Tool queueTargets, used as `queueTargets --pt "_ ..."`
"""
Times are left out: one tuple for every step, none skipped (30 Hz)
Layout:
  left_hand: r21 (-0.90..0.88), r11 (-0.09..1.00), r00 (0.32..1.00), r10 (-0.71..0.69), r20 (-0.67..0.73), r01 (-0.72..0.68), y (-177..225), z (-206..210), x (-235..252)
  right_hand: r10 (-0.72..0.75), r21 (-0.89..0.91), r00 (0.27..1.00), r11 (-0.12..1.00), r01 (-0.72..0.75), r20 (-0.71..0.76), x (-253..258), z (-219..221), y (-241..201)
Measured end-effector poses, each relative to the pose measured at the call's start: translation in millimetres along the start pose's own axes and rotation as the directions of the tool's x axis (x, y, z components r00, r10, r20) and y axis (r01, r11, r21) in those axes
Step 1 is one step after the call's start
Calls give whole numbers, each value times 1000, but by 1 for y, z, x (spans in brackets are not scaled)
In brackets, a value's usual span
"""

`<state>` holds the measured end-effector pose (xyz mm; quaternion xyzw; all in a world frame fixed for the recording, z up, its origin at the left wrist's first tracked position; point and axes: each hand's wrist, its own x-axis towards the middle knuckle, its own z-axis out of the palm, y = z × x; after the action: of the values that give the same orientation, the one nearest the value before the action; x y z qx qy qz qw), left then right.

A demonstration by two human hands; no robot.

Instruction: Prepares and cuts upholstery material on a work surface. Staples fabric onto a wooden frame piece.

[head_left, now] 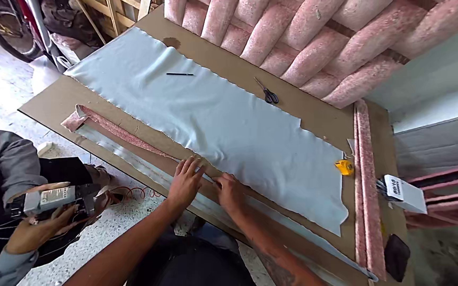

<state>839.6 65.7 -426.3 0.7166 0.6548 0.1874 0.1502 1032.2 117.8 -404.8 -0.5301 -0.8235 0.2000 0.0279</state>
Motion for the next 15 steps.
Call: queueTargets --pt "15 1000 1000 18 20 -18 -2 0 0 -29 16 998 999 30 -57 -8 6 -2" --pt "25 999 999 36 23 -37 -4 2 -2 -46 16 994 999 47 -99 -16 12 -4" --pt "33 998 999 50 9 -50 -6 3 -5 -57 3 990 998 58 -128 -25 17 -7" --pt "40 997 998 60 -17 -60 -7 5 -10 -67 -18 988 998 65 -140 -34 20 -11" --pt "48 997 997 61 -46 -59 -8 8 -15 -76 -51 988 996 70 -137 -42 22 -13" --pt "58 997 997 52 -63 -48 -8 10 -22 -86 -95 989 993 75 -119 -50 24 -15" --pt "74 997 998 35 -54 -31 -7 11 -28 -96 -139 992 987 83 -85 -55 23 -17" --pt "90 996 1000 15 -22 -13 -5 11 -34 -101 -169 994 981 91 -48 -60 22 -17" --pt "98 995 1000 -5 15 4 -3 9 -39 -100 -183 995 978 97 -8 -63 20 -17" --pt "98 995 998 -27 56 22 -2 6 -44 -96 -184 995 978 102 39 -65 16 -18" --pt "96 995 995 -47 85 39 -2 3 -47 -94 -177 991 978 109 92 -65 12 -19" --pt "88 995 995 -59 81 52 -4 -1 -49 -93 -167 984 979 118 151 -65 7 -20" --pt "72 996 996 -64 54 60 -7 -4 -49 -97 -158 972 979 132 213 -66 2 -20" --pt "59 996 997 -73 16 72 -12 -8 -47 -107 -159 958 975 154 267 -67 -1 -19" --pt "52 995 996 -82 -21 83 -18 -12 -42 -122 -159 943 971 178 308 -67 -3 -18"
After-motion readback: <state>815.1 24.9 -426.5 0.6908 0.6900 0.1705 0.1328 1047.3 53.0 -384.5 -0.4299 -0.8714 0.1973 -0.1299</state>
